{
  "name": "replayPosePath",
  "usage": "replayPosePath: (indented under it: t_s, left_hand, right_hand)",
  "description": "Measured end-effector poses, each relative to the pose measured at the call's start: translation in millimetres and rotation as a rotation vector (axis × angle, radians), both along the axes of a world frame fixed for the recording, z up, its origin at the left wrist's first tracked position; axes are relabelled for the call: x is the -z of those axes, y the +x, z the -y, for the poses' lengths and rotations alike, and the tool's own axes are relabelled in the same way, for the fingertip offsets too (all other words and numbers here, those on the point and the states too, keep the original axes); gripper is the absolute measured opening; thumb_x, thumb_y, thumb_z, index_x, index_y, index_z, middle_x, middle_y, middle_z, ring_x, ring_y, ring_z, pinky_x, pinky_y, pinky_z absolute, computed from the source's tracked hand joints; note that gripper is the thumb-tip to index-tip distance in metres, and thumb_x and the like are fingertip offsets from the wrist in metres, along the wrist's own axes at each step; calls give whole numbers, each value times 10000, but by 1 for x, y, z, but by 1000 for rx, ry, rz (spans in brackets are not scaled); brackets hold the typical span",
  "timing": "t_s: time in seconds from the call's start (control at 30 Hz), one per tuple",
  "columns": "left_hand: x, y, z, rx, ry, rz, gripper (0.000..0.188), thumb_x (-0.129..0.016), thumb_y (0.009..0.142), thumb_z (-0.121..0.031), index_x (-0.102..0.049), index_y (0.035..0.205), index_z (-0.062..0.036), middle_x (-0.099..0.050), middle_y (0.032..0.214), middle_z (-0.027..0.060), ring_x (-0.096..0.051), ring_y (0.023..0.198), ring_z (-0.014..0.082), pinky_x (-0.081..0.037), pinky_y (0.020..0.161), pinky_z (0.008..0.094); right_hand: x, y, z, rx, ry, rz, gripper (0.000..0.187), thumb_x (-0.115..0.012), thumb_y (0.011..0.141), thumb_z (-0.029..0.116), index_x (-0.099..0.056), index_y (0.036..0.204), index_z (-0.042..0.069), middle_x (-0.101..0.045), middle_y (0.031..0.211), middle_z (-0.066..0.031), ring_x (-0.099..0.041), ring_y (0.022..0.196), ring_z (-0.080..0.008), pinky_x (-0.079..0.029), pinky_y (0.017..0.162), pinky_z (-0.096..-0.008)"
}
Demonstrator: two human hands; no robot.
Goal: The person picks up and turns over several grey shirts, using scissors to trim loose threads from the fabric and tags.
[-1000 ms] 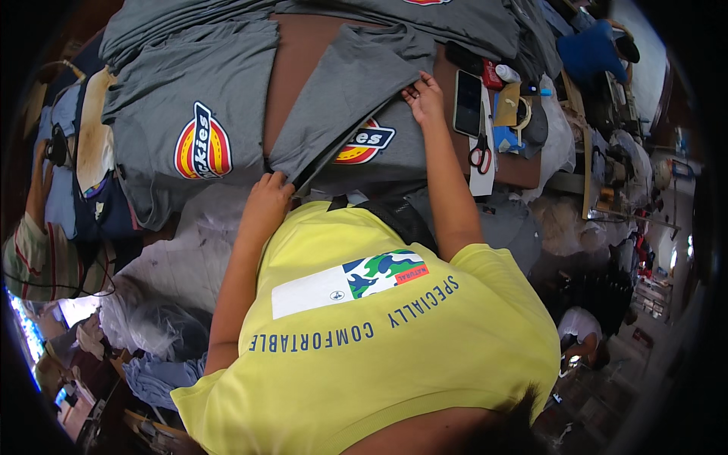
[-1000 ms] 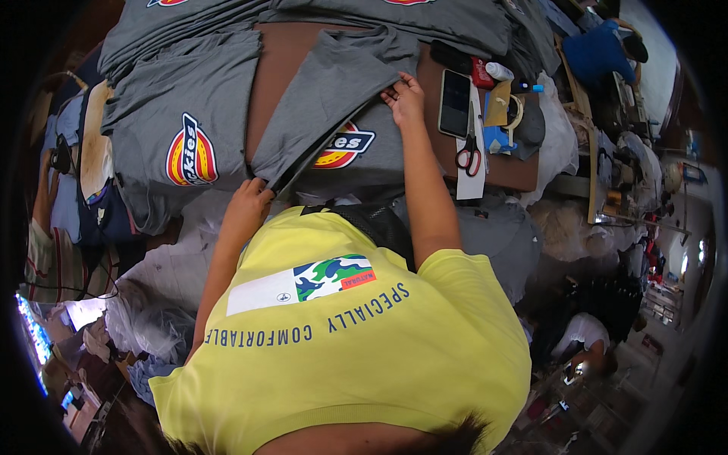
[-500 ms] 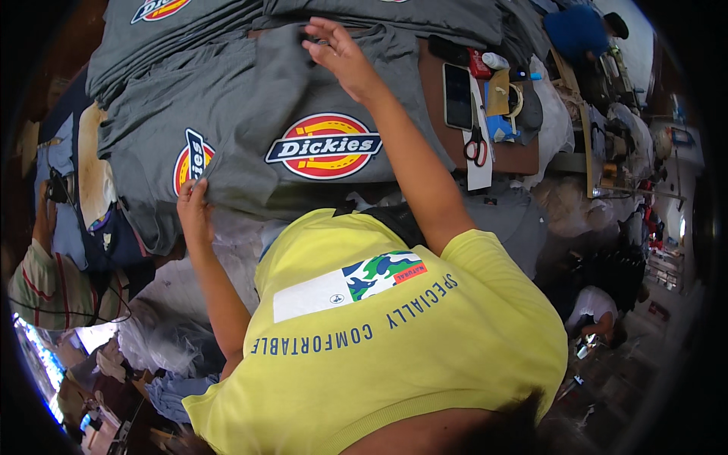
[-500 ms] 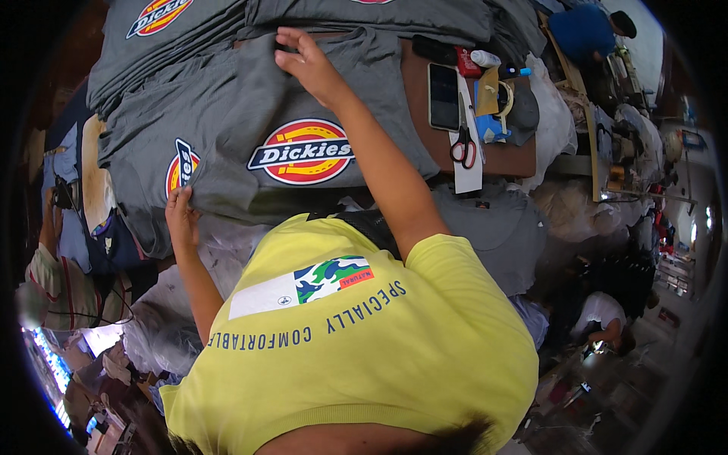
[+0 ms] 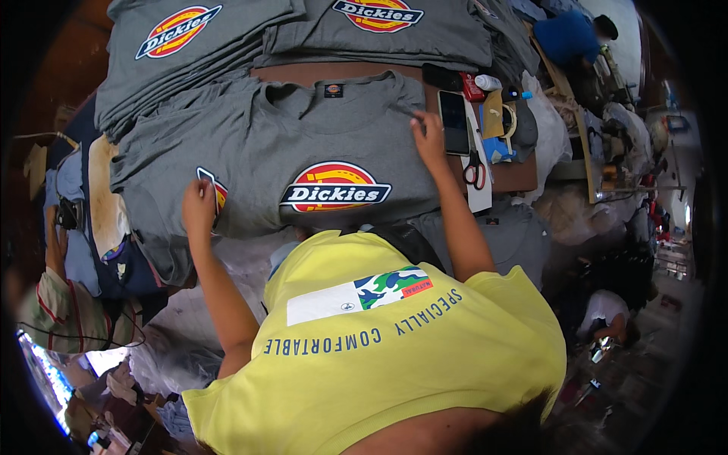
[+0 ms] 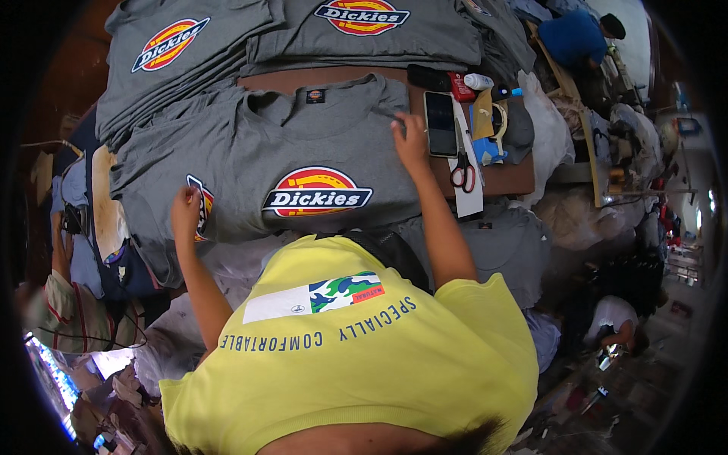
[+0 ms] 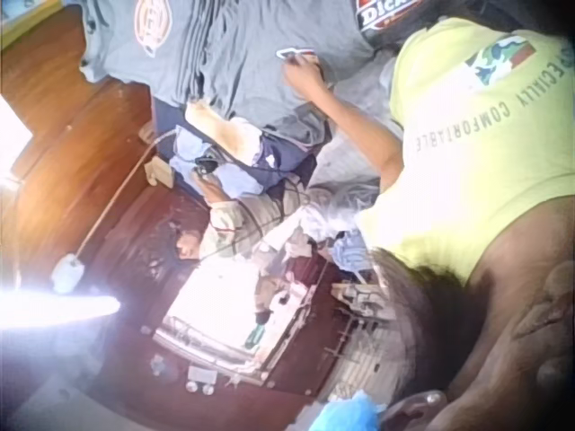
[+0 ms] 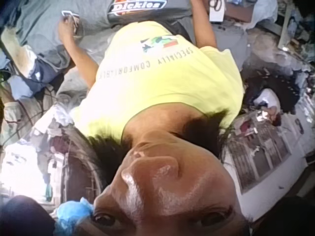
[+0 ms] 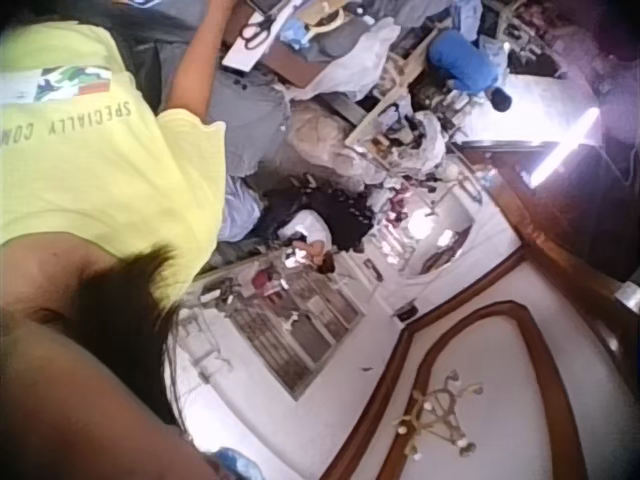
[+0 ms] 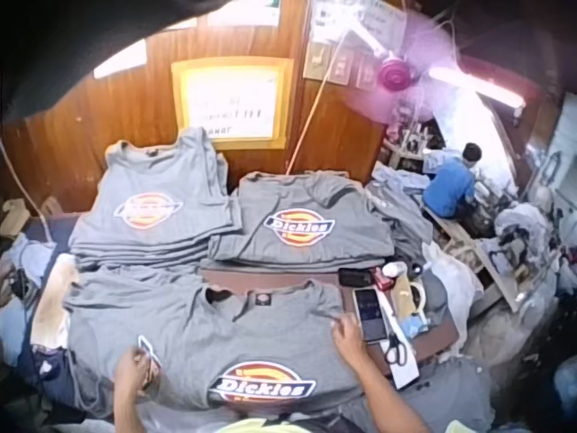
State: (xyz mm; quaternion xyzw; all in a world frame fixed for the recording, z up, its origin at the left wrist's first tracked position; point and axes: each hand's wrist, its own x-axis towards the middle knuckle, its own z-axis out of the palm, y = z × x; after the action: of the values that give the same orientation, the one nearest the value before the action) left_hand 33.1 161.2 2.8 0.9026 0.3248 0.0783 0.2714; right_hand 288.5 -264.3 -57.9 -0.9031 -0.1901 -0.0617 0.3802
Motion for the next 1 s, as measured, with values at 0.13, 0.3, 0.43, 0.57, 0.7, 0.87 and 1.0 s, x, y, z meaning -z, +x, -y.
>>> replayPosePath:
  t_s: [0.13, 0.3, 0.43, 0.57, 0.7, 0.87, 1.0]
  left_hand:
    - [21, 112, -5, 140, -390, 283, 367, -588, 820, -241, -548, 1088, 7, -611, 996, 127, -578, 912, 204, -435, 775, 276]
    - [18, 185, 19, 117, -542, 182, 423, -599, 824, -242, -516, 1127, 41, -595, 1037, 136, -565, 964, 214, -422, 814, 265]
    - [30, 195, 6, 50, -1460, 235, 395, -622, 814, -261, -551, 1075, 26, -611, 1005, 144, -603, 883, 218, -473, 758, 273]
    - [-11, 162, 46, 137, -2151, 209, 474, -540, 856, -362, -505, 1124, 27, -593, 1043, 166, -603, 910, 234, -506, 797, 364]
    - [-37, 133, 66, 410, -2129, 307, 529, -492, 876, -375, -437, 1210, 32, -545, 1132, 154, -578, 965, 229, -475, 830, 346]
    - [-92, 49, 26, 274, -1361, 599, 381, -500, 868, -147, -479, 1097, 157, -542, 1092, 241, -558, 997, 313, -429, 889, 402]
    - [-127, -15, 11, 828, -1304, 799, 463, -536, 806, -177, -457, 1092, 178, -536, 1056, 300, -548, 985, 395, -410, 884, 464]
  right_hand:
    - [6, 56, -16, 353, 163, -25, 359, -612, 789, 249, -542, 1067, 33, -516, 1078, -178, -523, 954, -307, -415, 822, -388]
    - [-7, 90, -25, 467, 518, -755, 380, -649, 765, 229, -557, 1054, 0, -578, 1043, -153, -563, 913, -262, -444, 775, -370]
    - [-26, 71, -17, 187, 982, -1122, 449, -660, 772, 338, -575, 1034, -17, -617, 1005, -142, -609, 876, -212, -475, 795, -330]
    - [-49, 44, -13, -158, 1166, -1392, 455, -644, 781, 378, -584, 1016, -7, -617, 1017, -121, -604, 902, -189, -479, 805, -314]
    - [-63, 24, -18, -302, 991, -1330, 433, -616, 809, 361, -573, 1035, -6, -609, 1041, -113, -596, 920, -179, -467, 817, -293]
    - [-142, -40, 15, -434, 1002, -875, 461, -578, 845, 294, -490, 1133, -54, -554, 1127, -149, -542, 1028, -207, -404, 906, -321]
    - [-175, -92, 86, -571, 1146, -713, 556, -538, 859, 302, -389, 1215, -99, -511, 1172, -200, -498, 1090, -300, -350, 959, -400]
